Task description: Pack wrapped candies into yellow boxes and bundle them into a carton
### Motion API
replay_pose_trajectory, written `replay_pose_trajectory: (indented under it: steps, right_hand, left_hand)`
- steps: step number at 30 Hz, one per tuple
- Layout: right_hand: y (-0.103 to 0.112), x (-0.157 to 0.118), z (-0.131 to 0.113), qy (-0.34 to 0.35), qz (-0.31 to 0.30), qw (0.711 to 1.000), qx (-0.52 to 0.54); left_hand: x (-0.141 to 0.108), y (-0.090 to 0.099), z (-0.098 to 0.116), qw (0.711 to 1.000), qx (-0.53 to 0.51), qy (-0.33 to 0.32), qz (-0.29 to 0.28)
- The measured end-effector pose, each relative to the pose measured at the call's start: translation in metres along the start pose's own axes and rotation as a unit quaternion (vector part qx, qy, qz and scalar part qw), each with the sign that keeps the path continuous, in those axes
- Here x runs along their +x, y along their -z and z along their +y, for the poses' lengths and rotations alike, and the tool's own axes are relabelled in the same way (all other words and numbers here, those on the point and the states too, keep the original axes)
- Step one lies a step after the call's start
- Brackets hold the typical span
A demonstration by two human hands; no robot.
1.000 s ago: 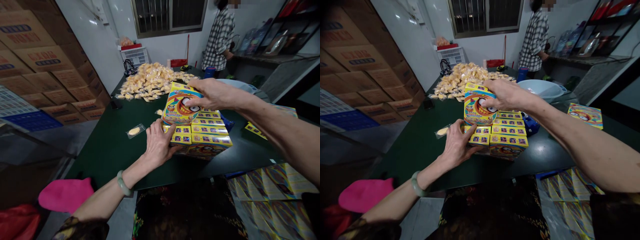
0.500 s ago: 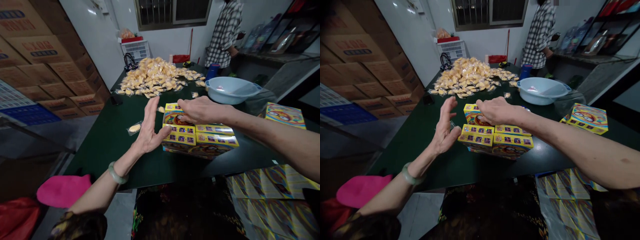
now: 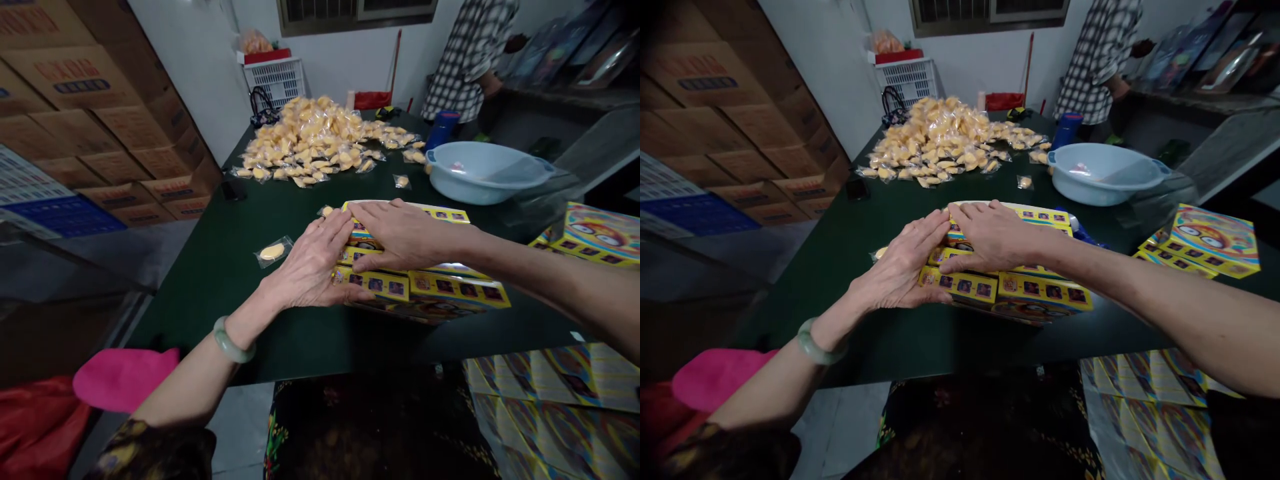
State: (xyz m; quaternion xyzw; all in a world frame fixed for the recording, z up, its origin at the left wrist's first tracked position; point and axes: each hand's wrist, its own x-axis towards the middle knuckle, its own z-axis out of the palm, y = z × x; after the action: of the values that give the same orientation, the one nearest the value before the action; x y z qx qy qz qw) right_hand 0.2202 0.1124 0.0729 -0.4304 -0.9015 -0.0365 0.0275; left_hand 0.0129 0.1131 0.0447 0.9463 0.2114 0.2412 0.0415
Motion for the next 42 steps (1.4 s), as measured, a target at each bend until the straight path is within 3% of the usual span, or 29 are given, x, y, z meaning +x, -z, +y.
replay_pose_trajectory:
  steps: [8, 15, 19, 23, 29, 36, 39, 42]
  right_hand:
    - [-0.026, -0.005, 0.010, 0.030, 0.046, 0.998, 0.019]
    - [-0.027, -0.001, 0.010, 0.007, 0.054, 0.996, 0.065]
    - [-0.014, -0.002, 0.016, -0.004, 0.048, 0.985, 0.164]
    - [-0.005, -0.005, 0.017, -0.065, 0.071, 0.962, 0.256]
    - [-0.012, 0.000, 0.001, -0.068, 0.070, 0.986, 0.132]
    - [-0.009, -0.003, -0.005, -0.088, 0.093, 0.984, 0.122]
    - [-0.010, -0.004, -0.004, -0.104, 0.113, 0.984, 0.093]
    - [-0.013, -0.004, -0.003, -0.120, 0.137, 0.981, 0.069]
  left_hand:
    - [0.000, -0.015, -0.001, 0.997, -0.027, 0.053, -0.042]
    - [-0.002, -0.034, -0.013, 0.996, -0.047, 0.043, 0.065]
    - [0.002, -0.039, -0.016, 0.993, -0.065, 0.033, 0.096]
    - [0.003, -0.039, -0.015, 0.989, -0.082, 0.036, 0.116]
    - [0.004, -0.042, -0.012, 0.982, -0.100, 0.071, 0.142]
    - [0.003, -0.046, -0.009, 0.968, -0.124, 0.111, 0.190]
    - [0.006, -0.038, -0.004, 0.975, -0.100, 0.122, 0.160]
    - [0.014, -0.026, 0.005, 0.984, -0.017, 0.153, 0.090]
